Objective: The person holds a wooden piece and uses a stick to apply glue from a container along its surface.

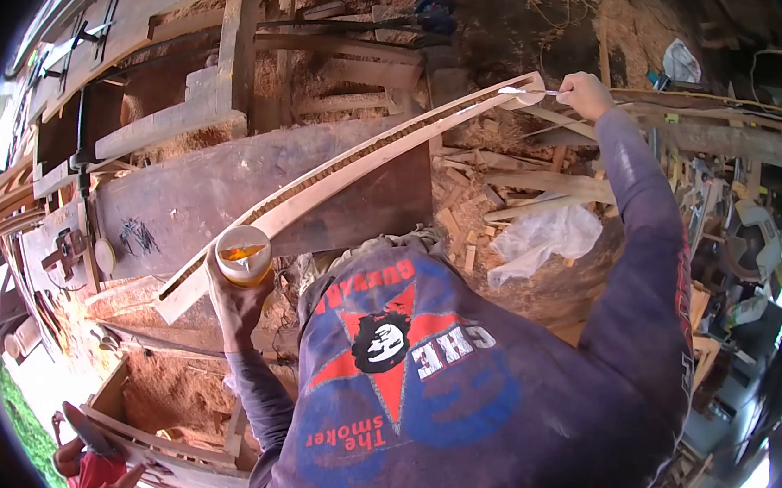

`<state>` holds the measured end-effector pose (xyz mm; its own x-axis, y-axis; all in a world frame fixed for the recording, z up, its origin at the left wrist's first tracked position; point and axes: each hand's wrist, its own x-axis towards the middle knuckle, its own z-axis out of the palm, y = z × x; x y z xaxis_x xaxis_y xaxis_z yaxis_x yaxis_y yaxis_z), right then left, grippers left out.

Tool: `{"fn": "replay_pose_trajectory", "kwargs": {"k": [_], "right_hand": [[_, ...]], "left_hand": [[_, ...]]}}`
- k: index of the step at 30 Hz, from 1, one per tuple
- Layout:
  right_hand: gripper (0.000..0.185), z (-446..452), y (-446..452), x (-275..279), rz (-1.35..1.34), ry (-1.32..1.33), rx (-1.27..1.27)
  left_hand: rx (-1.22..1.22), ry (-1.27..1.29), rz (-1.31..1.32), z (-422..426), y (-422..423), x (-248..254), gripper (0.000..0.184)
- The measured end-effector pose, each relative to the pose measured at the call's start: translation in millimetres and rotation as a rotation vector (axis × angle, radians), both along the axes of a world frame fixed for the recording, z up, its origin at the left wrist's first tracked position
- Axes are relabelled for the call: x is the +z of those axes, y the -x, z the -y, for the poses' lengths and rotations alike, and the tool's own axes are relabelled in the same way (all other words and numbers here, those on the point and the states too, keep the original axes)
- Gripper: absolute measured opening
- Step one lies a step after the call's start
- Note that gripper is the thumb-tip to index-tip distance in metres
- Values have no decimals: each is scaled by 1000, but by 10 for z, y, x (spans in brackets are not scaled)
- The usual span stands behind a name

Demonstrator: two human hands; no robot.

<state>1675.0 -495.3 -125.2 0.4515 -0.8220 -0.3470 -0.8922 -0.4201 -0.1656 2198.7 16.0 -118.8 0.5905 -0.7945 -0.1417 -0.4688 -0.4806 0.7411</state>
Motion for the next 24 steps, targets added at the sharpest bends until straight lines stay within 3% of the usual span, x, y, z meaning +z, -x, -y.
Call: {"fn": "replay_pose_trajectory", "kwargs": {"k": [8,16,24], "right_hand": [[23,443,58,-65,-267,164,6],[22,367,-123,62,-41,-33,86],[21,-253,-526,-328,157,-147,82]], "left_hand": [[94,-32,-45,-110,181,-59,93],[151,-33,-84,-169,164,-61,93],[98,-38,-8,-208,28,-3,86]]}}
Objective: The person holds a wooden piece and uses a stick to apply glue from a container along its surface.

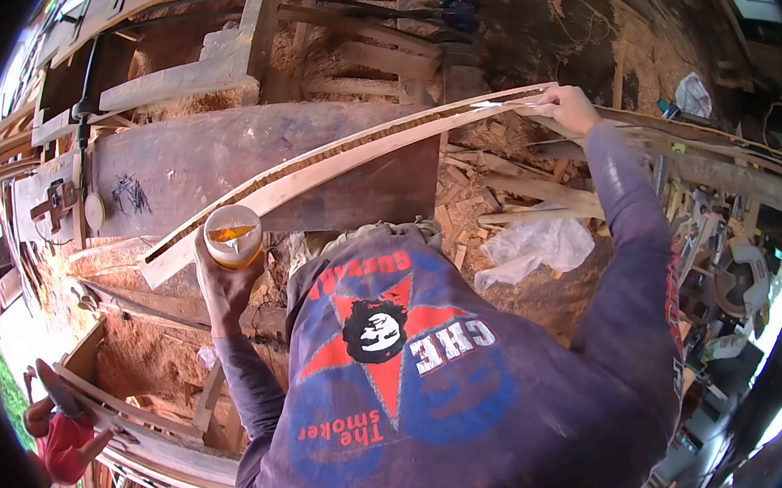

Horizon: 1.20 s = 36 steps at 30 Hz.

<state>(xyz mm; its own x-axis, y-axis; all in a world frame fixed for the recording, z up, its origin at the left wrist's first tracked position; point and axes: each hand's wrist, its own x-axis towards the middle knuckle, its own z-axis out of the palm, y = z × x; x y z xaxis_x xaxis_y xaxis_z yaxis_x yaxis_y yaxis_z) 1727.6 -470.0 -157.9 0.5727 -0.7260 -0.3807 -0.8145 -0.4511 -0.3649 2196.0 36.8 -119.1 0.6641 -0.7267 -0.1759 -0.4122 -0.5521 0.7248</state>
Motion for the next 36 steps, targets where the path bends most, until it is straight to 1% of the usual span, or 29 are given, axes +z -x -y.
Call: {"fn": "replay_pose_trajectory", "kwargs": {"k": [2,4,6,8,10,13,15,18,20,22,23,24,26,27,29,32,34,36], "right_hand": [[21,-128,-136,-88,67,-20,39],[21,-207,-263,-100,69,-60,25],[21,-232,-335,-106,74,0,69],[21,-216,-269,-190,76,7,78],[20,-231,-278,-161,73,16,84],[19,-276,-308,-109,30,-22,59],[20,-313,-322,-169,134,-112,27],[21,-341,-379,-365,119,-68,21],[21,-149,-241,-425,110,-26,39],[20,62,35,-400,136,81,-60],[18,171,213,-387,191,104,-70],[17,320,401,-350,91,134,-84],[17,420,592,-187,-3,150,-141],[17,431,612,-167,-5,146,-140],[18,464,582,-178,24,156,-17],[19,529,386,-140,50,125,27],[20,508,250,-19,58,114,37],[20,503,120,80,-64,132,116]], "left_hand": [[-5,-5,6,-43,-30,7,86],[8,1,-9,-86,-42,8,86],[22,5,-23,-133,-58,10,86],[54,55,-27,-165,-60,-8,84],[56,45,-22,-172,-55,6,83],[46,30,-1,-198,-62,29,84],[36,28,14,-214,-72,9,85],[49,30,-20,-211,-52,-8,87],[40,-13,-38,-153,-23,102,90],[36,-22,-10,-165,-14,83,90],[37,-29,15,-168,1,63,91],[38,-32,11,-162,31,57,91],[67,-21,-48,-133,118,83,89],[87,-27,-58,-102,180,113,92],[63,-33,-25,-93,286,96,93],[29,-45,57,-33,449,142,93],[56,-2,68,-3,548,171,88],[64,-7,56,-5,600,202,88]]}}
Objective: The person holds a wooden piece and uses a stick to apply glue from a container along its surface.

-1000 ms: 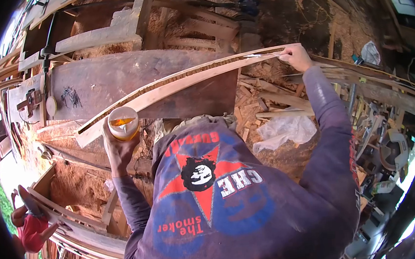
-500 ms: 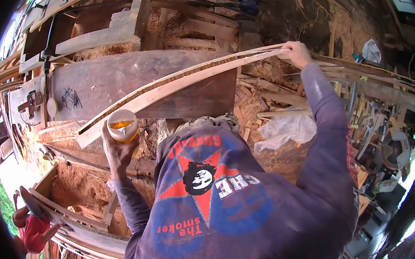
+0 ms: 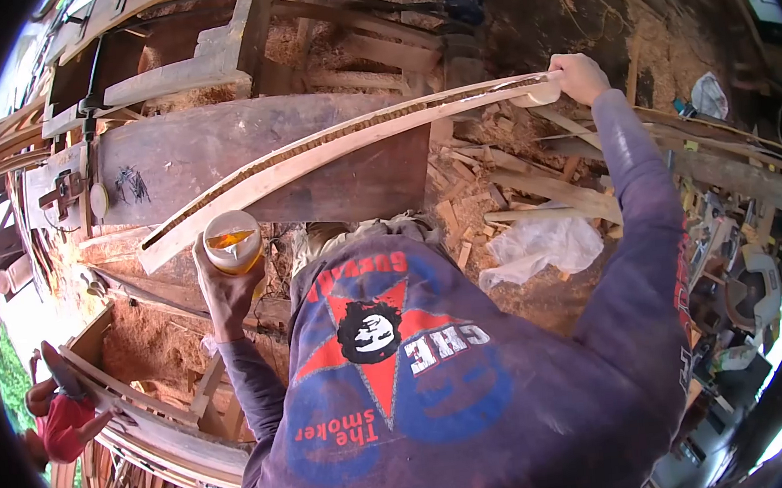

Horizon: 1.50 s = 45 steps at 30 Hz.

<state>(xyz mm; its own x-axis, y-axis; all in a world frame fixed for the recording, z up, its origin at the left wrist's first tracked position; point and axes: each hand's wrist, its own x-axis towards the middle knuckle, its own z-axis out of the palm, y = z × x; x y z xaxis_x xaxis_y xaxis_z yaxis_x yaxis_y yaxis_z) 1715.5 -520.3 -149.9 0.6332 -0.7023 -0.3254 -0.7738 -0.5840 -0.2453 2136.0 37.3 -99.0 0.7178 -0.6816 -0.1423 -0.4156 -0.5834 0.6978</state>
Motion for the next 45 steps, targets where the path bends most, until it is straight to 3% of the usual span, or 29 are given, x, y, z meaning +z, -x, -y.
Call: {"fn": "replay_pose_trajectory", "kwargs": {"k": [1,3,6,13,15,19,23,26,31,33,34,36,38,40,42,45], "right_hand": [[20,-59,-114,77,7,2,8],[20,-273,-374,235,-241,295,288],[22,-750,-757,502,-334,336,438],[8,-1490,-1525,511,-179,253,409],[7,-1669,-1735,543,-132,268,513],[8,-1414,-1444,467,-214,318,454],[16,-747,-575,220,-506,459,311],[17,-704,-423,142,-595,500,254],[13,-1386,-1398,461,-515,362,372],[12,-1508,-1521,455,-337,347,381],[12,-1463,-1461,414,-339,346,378],[31,-1251,-1257,325,-234,381,403],[30,-989,-953,363,-278,354,438],[26,-621,-479,199,-148,208,186],[24,-551,-314,287,-173,178,143],[21,-466,-230,287,-189,133,104]], "left_hand": [[20,3,-11,-21,17,-10,88],[59,8,-13,-71,38,10,88],[101,19,-46,-201,75,88,89],[24,-8,-102,-287,-42,-113,92],[-7,30,-120,-228,-149,-79,93],[-1,77,-111,-384,-449,-26,95],[29,48,-51,-805,-687,-172,94],[105,16,-87,-1059,-741,-240,93],[82,18,-75,-1104,-678,-183,91],[77,45,-104,-1019,-649,-195,91],[77,68,-137,-988,-636,-208,90],[72,74,-118,-943,-633,-229,90],[65,108,-117,-921,-634,-188,89],[81,106,-111,-950,-634,-151,88],[145,105,-186,-955,-615,-143,87],[129,63,-102,-932,-558,-183,88]]}}
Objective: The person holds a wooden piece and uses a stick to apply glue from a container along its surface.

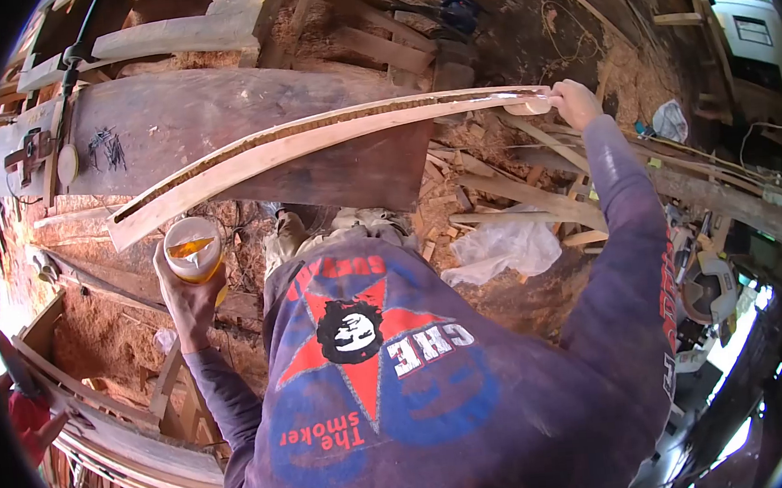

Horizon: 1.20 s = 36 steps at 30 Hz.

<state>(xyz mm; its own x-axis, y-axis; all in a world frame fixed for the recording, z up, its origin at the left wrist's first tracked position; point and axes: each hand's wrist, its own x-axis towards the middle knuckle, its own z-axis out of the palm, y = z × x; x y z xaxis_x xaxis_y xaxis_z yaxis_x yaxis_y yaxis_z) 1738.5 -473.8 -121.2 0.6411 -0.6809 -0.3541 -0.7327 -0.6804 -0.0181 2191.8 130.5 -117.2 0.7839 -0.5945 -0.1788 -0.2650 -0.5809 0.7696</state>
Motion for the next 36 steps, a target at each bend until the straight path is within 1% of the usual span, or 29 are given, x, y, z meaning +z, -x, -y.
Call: {"fn": "replay_pose_trajectory", "kwargs": {"k": [2,5,7,8,10,12,14,15,17,18,19,21,22,24,25,27,28,30,33,34,35,36], "right_hand": [[18,37,-59,-29,13,-18,19],[14,97,-123,27,66,-69,30],[11,204,-93,109,-73,33,187],[11,246,-60,104,-76,33,191],[11,317,-1,74,-9,34,315],[11,282,-24,-37,35,18,329],[10,161,-154,-154,123,29,379],[10,115,-192,-212,125,22,378],[13,26,-154,-295,164,174,466],[15,6,-79,-230,129,215,479],[15,75,104,-240,132,213,472],[19,233,429,-243,-27,343,326],[19,274,491,-275,-25,339,324],[19,292,660,-260,-156,366,240],[20,193,519,-244,-199,318,194],[17,-35,205,-213,33,324,257],[17,-135,15,-161,32,329,237],[15,-268,-267,-65,101,269,382],[16,-143,-58,-114,121,263,359],[16,63,208,-238,138,302,358],[16,249,441,-299,17,330,256],[16,378,637,-254,-75,376,251]], "left_hand": [[11,-39,17,48,69,-14,90],[-6,-24,16,201,195,-23,92],[-10,-13,25,329,265,-21,90],[-7,-11,25,391,307,-22,89],[8,-10,19,530,413,0,88],[29,5,-46,641,492,30,87],[32,2,-34,707,572,32,87],[21,2,-25,730,603,26,87],[11,-16,-34,758,646,25,88],[17,-18,-35,780,661,39,88],[28,-18,-35,809,663,55,87],[22,-22,-25,854,649,92,86],[-4,-50,-1,880,627,116,86],[-47,-77,19,943,612,131,85],[-55,-51,9,997,597,128,86],[-88,-19,1,1104,554,117,86],[-100,-24,4,1136,535,106,85],[-121,-29,14,1211,501,142,85],[-145,-32,59,1271,466,253,84],[-136,-16,59,1268,459,270,85],[-126,2,55,1256,455,280,85],[-130,-13,5,1240,445,313,86]]}}
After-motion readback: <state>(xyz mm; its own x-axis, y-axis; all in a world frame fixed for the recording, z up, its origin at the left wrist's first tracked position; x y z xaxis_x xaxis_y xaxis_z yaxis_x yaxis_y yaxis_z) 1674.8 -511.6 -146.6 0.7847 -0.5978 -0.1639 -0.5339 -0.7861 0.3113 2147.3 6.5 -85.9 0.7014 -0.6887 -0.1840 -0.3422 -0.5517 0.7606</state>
